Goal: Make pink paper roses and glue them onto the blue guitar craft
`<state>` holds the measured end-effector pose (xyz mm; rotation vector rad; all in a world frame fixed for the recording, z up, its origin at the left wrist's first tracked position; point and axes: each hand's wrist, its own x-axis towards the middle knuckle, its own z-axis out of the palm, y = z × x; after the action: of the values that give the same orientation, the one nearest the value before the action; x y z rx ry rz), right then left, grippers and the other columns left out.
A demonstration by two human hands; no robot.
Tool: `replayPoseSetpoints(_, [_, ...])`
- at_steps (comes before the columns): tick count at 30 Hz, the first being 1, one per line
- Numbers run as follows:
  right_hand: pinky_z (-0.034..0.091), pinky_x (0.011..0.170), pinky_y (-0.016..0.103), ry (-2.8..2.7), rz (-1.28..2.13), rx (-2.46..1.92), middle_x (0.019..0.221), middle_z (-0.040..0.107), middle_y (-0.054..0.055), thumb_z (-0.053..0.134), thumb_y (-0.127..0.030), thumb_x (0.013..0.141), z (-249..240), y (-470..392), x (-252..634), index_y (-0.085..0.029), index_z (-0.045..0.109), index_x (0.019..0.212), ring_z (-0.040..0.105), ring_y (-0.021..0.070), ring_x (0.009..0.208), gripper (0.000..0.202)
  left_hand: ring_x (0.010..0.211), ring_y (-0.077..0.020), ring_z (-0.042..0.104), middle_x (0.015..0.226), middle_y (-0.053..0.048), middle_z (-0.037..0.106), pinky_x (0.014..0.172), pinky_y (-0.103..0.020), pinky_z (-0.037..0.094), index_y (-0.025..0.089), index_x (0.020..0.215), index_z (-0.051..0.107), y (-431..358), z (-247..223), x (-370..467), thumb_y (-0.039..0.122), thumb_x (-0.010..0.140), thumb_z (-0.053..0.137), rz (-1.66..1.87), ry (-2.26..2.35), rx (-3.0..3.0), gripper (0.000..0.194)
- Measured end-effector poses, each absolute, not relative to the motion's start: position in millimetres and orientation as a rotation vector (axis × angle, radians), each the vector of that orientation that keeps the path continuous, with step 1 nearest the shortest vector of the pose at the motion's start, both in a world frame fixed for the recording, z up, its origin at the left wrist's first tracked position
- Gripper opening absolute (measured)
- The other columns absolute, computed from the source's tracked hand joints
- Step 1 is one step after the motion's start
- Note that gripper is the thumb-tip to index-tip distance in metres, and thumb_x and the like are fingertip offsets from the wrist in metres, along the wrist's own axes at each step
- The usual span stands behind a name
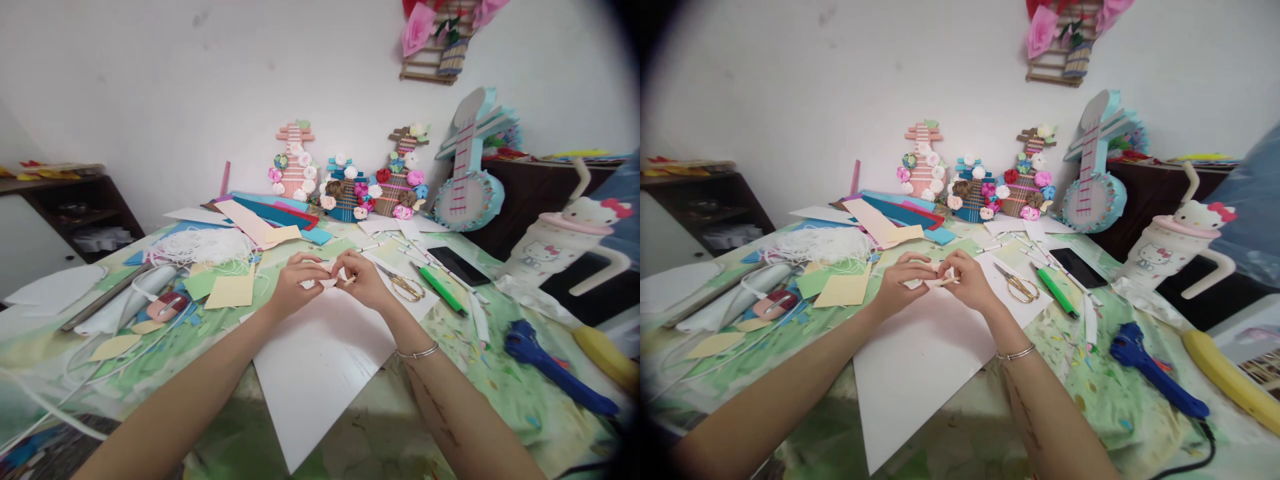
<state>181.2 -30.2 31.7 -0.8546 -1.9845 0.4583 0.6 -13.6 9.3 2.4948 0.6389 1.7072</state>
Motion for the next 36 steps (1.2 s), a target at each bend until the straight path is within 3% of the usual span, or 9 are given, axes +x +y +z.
replayPoseSetpoints(8, [0.035,0.057,0.022,-1.974,0.41,-0.85,0.078,0.046,-0.001,0.062,-0.015,0.071,29.5,-29.0,181.8,-0.019,0.061,0.072,0.039,0.0078,0.059,0.005,0.097,-0.0215,0.058,0.078,-0.001,0.072,0.089,-0.04,0.045,0.025,0.073,0.072,-20.3,12.6,-0.8,0.01,0.068,0.059,1.621,0.811,2.52,0.021])
replayPoseSetpoints(13, [0.033,0.055,0.023,-1.937,0.44,-0.856,0.077,0.047,-0.001,0.067,-0.022,0.07,32.6,-31.7,181.0,-0.018,0.062,0.069,0.037,0.0074,0.057,0.006,0.088,-0.02,0.059,0.072,-0.002,0.069,0.08,-0.035,0.048,0.021,0.075,0.07,-22.2,12.9,1.6,0.003,0.064,0.054,1.645,0.817,2.363,0.027])
replayPoseSetpoints(23, [0.031,0.055,0.023,-1.951,0.444,-0.848,0.066,0.046,-0.002,0.066,-0.022,0.07,36.0,-33.7,180.9,-0.018,0.06,0.068,0.038,0.0088,0.058,0.007,0.078,-0.0173,0.061,0.078,-0.006,0.065,0.075,-0.03,0.047,0.016,0.072,0.066,-20.6,8.3,1.5,0.012,0.064,0.064,1.435,0.895,2.023,0.009])
replayPoseSetpoints(36, [0.031,0.054,0.022,-1.929,0.502,-0.874,0.061,0.043,-0.005,0.061,-0.016,0.067,34.5,-33.7,178.9,-0.019,0.058,0.07,0.037,0.0084,0.055,0.005,0.073,-0.0167,0.061,0.074,-0.005,0.067,0.069,-0.028,0.047,0.016,0.073,0.069,-15.3,3.3,1.3,0.019,0.066,0.068,1.357,0.875,1.988,0.008])
